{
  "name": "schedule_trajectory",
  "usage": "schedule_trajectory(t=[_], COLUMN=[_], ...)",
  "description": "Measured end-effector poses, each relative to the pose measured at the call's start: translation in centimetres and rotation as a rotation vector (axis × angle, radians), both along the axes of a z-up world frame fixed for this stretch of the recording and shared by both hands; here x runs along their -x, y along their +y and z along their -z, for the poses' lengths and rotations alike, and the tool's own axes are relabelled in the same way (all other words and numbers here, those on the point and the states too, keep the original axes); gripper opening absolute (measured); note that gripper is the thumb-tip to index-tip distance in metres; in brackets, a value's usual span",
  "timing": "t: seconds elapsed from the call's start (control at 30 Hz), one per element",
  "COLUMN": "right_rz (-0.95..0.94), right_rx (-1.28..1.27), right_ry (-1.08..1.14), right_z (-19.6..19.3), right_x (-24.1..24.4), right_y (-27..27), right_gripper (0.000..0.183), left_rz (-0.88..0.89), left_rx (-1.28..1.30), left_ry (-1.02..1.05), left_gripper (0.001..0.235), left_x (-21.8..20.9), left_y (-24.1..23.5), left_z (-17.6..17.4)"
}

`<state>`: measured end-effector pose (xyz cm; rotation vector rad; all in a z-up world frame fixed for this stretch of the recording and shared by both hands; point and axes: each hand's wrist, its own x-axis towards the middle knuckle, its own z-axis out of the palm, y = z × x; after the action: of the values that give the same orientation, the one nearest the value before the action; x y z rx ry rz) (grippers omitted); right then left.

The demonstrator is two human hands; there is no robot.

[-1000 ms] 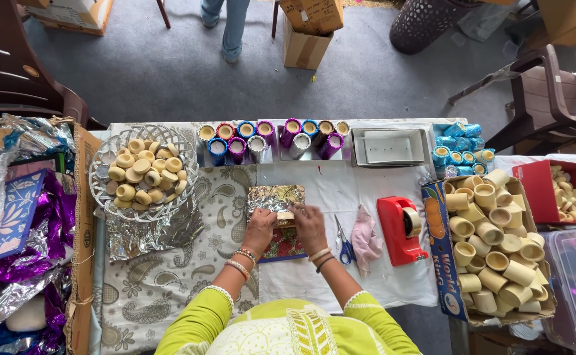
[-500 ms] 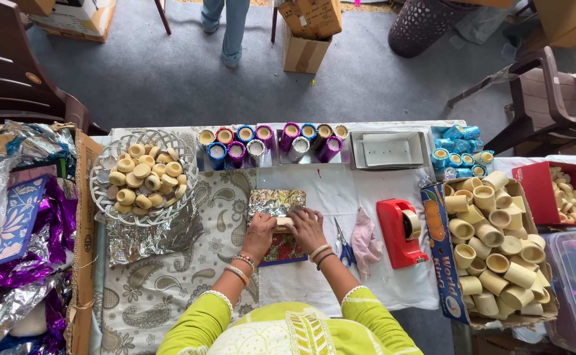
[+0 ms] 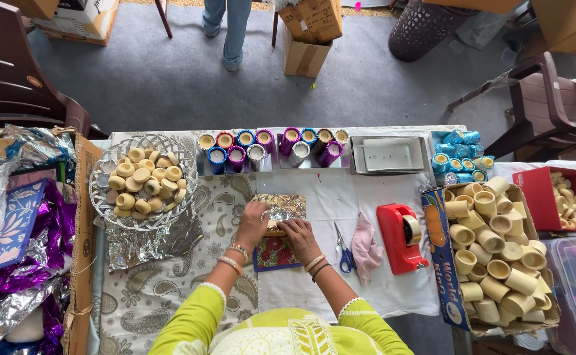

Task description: The person wraps small beige cylindrical objects with shiny metallic foil. They pick up a cylinder, place it on a sheet of foil, roll the foil around it, and secure it with tape. The finished wrapped cylinders are placed in a row on the table.

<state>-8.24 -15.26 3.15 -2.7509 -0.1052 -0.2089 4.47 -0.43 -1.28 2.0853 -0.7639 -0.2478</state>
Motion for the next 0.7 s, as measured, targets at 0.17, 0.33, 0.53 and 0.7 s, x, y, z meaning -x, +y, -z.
schedule_trajectory(t=[0.17,0.33,0.53,0.7], right_rz=[0.040,0.020,-0.034,0.025], right_rx=[-0.015,0.016,0.121,0.086], right_ry=[0.056,0.095,0.183,0.196], right_z=[-0.3,-0.1,0.1,-0.2], right_x=[-0.8,-2.1,-3.3,-3.5], right_y=[-0.1,-1.0,-1.8,-1.3], right_gripper=[0.059,0.052,0.049,0.048], left_rz=[-0.078,0.082,0.126,0.085], left_rx=[-0.022,-0.410,-0.307,-0.231], left_ry=[-0.231,-0.101,-0.220,-0.164], left_gripper=[0.043,0.021,0.013,0.015], left_x=[-3.4,-5.2,-4.2,-1.6], left_y=[-1.7,-2.4,-1.2,0.1], left_z=[-1.6,2.3,0.5,0.0])
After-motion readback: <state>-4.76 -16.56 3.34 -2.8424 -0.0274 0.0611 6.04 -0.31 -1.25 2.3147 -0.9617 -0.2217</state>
